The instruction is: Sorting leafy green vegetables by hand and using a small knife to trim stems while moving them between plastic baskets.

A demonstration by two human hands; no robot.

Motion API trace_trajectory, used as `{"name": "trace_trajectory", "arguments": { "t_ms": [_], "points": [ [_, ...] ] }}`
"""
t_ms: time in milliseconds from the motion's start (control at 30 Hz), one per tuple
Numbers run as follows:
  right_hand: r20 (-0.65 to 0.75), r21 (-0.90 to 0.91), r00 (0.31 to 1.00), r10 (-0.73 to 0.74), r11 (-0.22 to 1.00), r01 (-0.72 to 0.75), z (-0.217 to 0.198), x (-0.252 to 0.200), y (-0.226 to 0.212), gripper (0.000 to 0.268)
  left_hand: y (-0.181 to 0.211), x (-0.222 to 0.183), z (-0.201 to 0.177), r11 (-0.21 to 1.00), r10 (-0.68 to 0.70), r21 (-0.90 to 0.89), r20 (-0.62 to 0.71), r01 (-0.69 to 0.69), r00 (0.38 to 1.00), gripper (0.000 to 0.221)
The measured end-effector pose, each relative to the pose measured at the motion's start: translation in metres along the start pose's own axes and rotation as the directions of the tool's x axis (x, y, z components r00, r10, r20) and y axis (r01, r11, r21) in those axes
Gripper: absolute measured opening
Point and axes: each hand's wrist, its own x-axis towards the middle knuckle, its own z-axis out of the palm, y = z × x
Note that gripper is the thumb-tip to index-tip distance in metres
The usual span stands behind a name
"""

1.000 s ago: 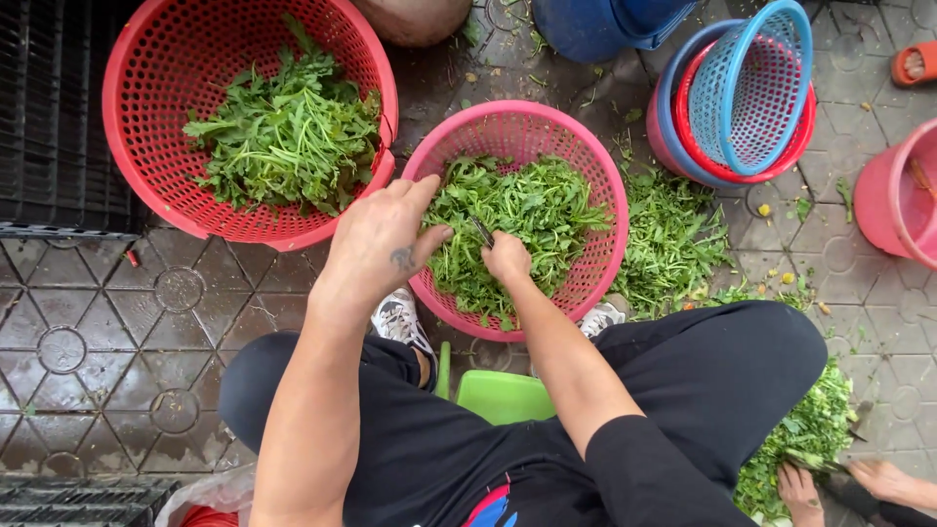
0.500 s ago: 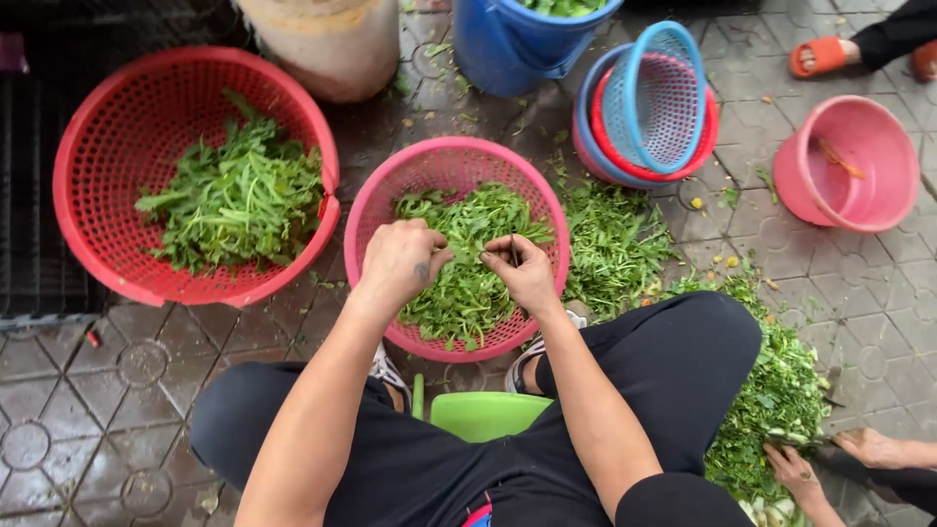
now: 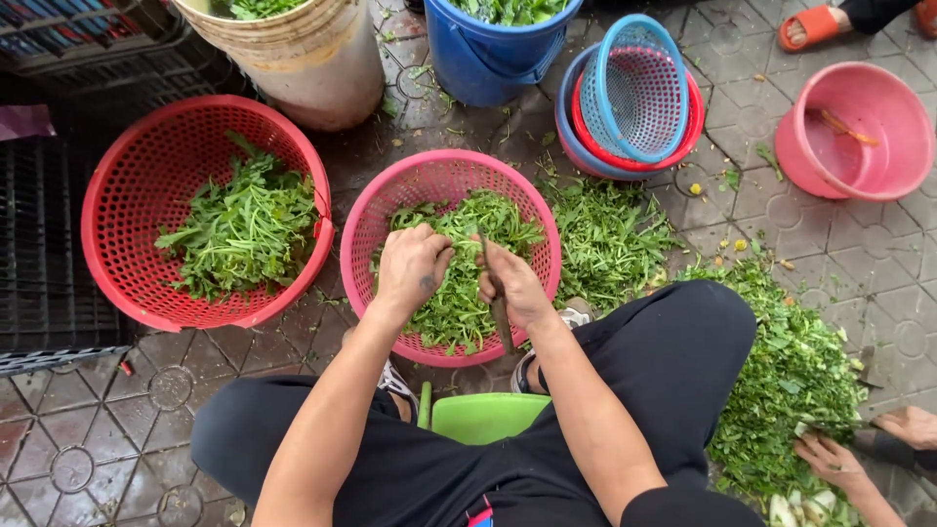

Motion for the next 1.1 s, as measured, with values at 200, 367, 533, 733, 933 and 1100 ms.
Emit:
{"name": "trace_trajectory", "arguments": {
  "t_ms": [200, 367, 533, 733, 933, 1100],
  "points": [
    [-0.174, 0.086, 0.980, -0.092, 0.990, 0.108, -0.002, 0.015, 0.035, 0.032, 0.023, -0.002, -0.001, 0.997, 0.075, -0.021, -0.053, -0.076, 0.996, 0.016],
    [-0.344, 0.281, 0.936, -0.081, 0.942, 0.185, -0.037, 0.017, -0.028, 0.038, 0.012, -0.001, -0.020, 0.996, 0.087, 0.028, -0.117, -0.084, 0.989, 0.014],
    [-0.652, 0.485, 0.758, -0.003, 0.767, 0.420, -0.113, 0.021, -0.046, 0.064, -0.066, -0.013, -0.132, 0.918, 0.069, 0.397, -0.206, 0.019, 0.976, 0.015],
    [-0.661, 0.253, 0.743, 0.109, 0.964, 0.084, -0.064, 0.034, -0.037, 0.020, -0.120, -0.068, -0.238, 0.746, -0.611, 0.353, 0.026, 0.564, 0.791, 0.041],
    [-0.762, 0.058, 0.599, 0.246, 0.948, -0.314, -0.103, 0.097, 0.062, 0.012, -0.069, -0.043, -0.254, 0.812, -0.583, 0.148, 0.141, 0.565, 0.800, 0.055],
    [-0.780, -0.236, 0.618, 0.099, 0.868, -0.437, -0.120, 0.139, 0.101, 0.059, -0.028, -0.018, -0.245, 0.876, -0.439, 0.016, 0.440, 0.482, 0.784, 0.080]
  ]
}}
